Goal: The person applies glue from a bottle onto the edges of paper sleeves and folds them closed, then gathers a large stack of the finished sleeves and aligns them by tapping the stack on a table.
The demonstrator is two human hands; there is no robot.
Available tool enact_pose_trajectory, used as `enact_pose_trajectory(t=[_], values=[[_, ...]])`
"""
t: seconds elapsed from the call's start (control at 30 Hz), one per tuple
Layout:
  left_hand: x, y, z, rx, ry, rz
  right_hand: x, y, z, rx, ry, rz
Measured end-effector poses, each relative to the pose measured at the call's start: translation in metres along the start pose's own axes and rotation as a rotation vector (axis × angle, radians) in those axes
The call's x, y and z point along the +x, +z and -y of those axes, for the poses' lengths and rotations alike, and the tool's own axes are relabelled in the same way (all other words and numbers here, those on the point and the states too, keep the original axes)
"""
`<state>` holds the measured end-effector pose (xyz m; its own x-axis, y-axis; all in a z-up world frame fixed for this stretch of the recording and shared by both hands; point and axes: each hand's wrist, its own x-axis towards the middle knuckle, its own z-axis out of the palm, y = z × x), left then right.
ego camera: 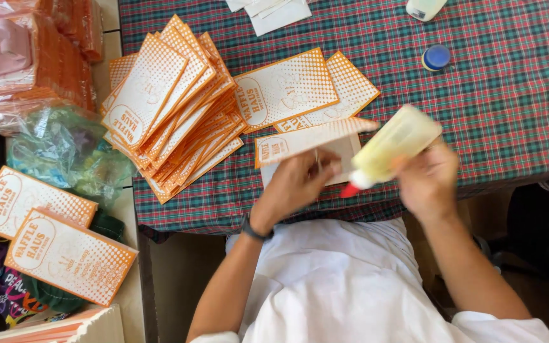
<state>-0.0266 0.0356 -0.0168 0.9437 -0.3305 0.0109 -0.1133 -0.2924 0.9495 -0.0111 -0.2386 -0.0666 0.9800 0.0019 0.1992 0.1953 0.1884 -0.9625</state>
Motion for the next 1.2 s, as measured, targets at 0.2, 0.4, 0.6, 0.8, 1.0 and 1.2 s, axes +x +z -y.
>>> enact_pose_trajectory(t=[0.2,0.4,0.6,0.8,1.0,1.2], values=[[-0.071,0.012,-0.032,0.164,0.357,-0.149,0.035,-0.007,0.076,-0.603,0.260,-0.062],[-0.078,-0.012,-0.010,0.656,0.515,-0.431,0.029,-0.017,0.059,-1.352,-0.565,0.013],[-0.078,-0.009,-0.004,0.817,0.416,-0.403,0.009,0.053,0.089,-0.852,-0.635,0.462],[-0.078,-0.005,0.000,0.820,0.390,-0.414,0.005,0.060,0.085,-0.855,-0.690,0.566],[-0.081,-0.003,0.006,0.835,0.349,-0.411,0.004,0.047,0.063,-0.870,-0.740,0.560],[-0.082,-0.001,0.005,0.802,0.306,-0.431,0.005,0.047,0.063,-0.878,-0.755,0.563]])
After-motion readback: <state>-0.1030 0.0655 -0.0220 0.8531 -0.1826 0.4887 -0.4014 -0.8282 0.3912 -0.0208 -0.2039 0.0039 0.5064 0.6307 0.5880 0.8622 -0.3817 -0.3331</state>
